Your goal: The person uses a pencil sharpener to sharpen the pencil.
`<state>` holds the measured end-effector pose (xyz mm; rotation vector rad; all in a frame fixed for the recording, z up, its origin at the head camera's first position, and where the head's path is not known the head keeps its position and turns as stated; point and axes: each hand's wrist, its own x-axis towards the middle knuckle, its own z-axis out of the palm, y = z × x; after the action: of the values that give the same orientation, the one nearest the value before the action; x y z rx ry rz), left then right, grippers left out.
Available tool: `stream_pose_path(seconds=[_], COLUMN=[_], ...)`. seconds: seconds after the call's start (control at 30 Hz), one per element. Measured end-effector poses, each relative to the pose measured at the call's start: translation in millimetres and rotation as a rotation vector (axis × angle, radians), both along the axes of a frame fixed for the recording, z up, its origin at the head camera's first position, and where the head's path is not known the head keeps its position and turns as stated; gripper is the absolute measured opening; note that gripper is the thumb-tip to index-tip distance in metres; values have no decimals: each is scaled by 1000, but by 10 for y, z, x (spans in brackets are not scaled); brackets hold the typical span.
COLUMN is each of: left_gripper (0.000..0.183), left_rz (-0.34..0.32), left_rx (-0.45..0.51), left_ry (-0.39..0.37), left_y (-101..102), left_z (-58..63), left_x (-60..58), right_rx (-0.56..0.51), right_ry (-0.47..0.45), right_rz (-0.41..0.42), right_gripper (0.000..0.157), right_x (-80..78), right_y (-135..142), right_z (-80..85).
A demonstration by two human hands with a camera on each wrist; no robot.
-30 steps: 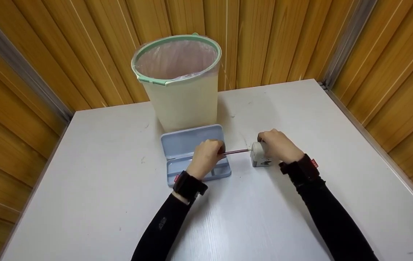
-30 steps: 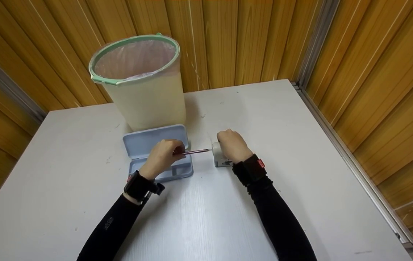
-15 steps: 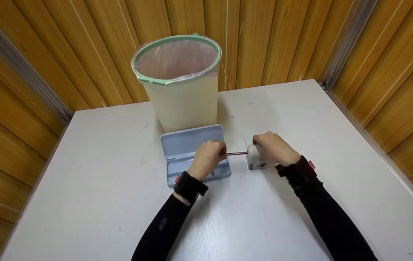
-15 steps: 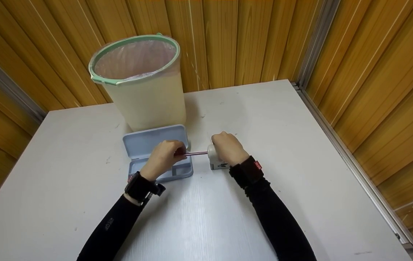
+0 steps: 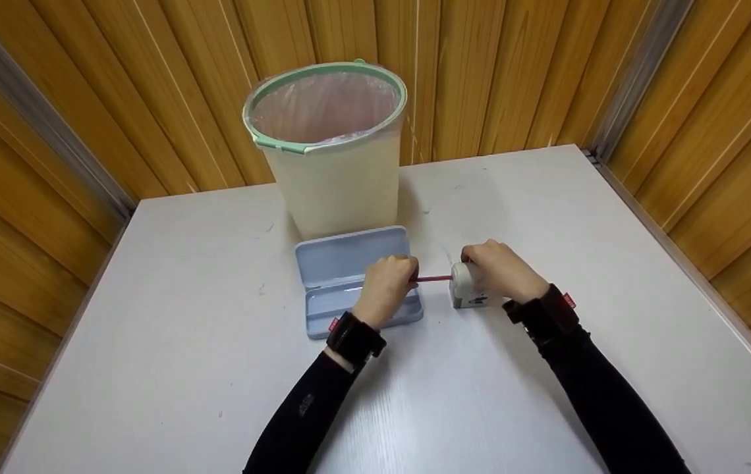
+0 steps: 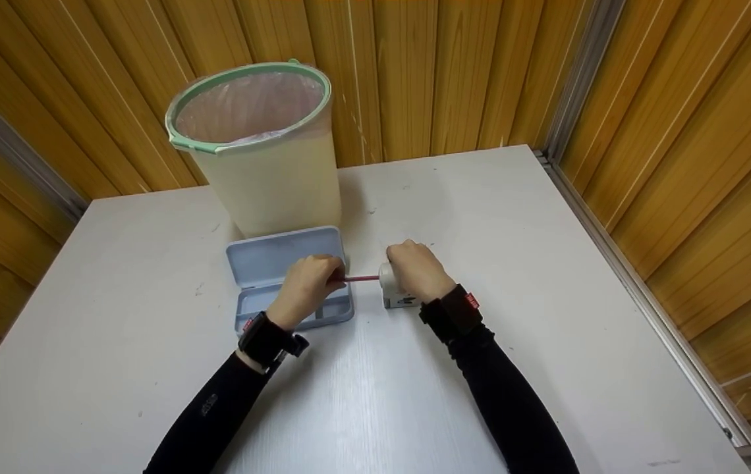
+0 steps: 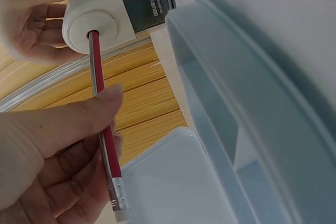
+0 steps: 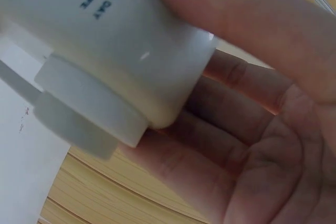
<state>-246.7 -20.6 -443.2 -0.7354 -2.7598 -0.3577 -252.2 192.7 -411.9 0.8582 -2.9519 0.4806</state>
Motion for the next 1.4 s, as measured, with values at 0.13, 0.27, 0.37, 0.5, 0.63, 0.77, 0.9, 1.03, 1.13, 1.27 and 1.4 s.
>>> stream_pose_path(seconds=[0.13,0.27,0.37,0.5,0.63,0.77,0.9,1.03,1.13,1.27,1.4], left_gripper=[11,11,11,13,26,52,59,55,56,58,55], left_rz=[-1,8,9,7,13,-13,-93,-172,-193,-161,-109], left_rx=[-46,-74,-61,-52,-47,-25,0,-2,1,-17,-90], left_ry=[52,84,84,57,-29,-75,-47,16,39,64,154], left_y=[81,118,112,115,140,218,341,468,555,660,749], left_z=[-17,-28,-27,-6,60,115,104,63,36,-11,-71], left_x=[19,15,6,5,28,63,83,97,110,122,122], right_rx=[-9,-9,-7,-14,-42,-65,-41,26,24,-17,-30], right_ry=[8,28,18,-22,-72,-137,-209,-275,-330,-383,-401], right_rz=[21,35,21,-3,-15,8,-28,-116,-135,-113,-94], right_gripper=[34,34,34,36,39,46,60,52,33,21,16], right_x=[21,31,28,26,24,15,4,-65,-166,-289,-350], right_y=[-19,-51,-55,-51,-29,44,203,375,444,458,453], right_z=[-7,-13,-2,6,9,28,98,114,37,-117,-241])
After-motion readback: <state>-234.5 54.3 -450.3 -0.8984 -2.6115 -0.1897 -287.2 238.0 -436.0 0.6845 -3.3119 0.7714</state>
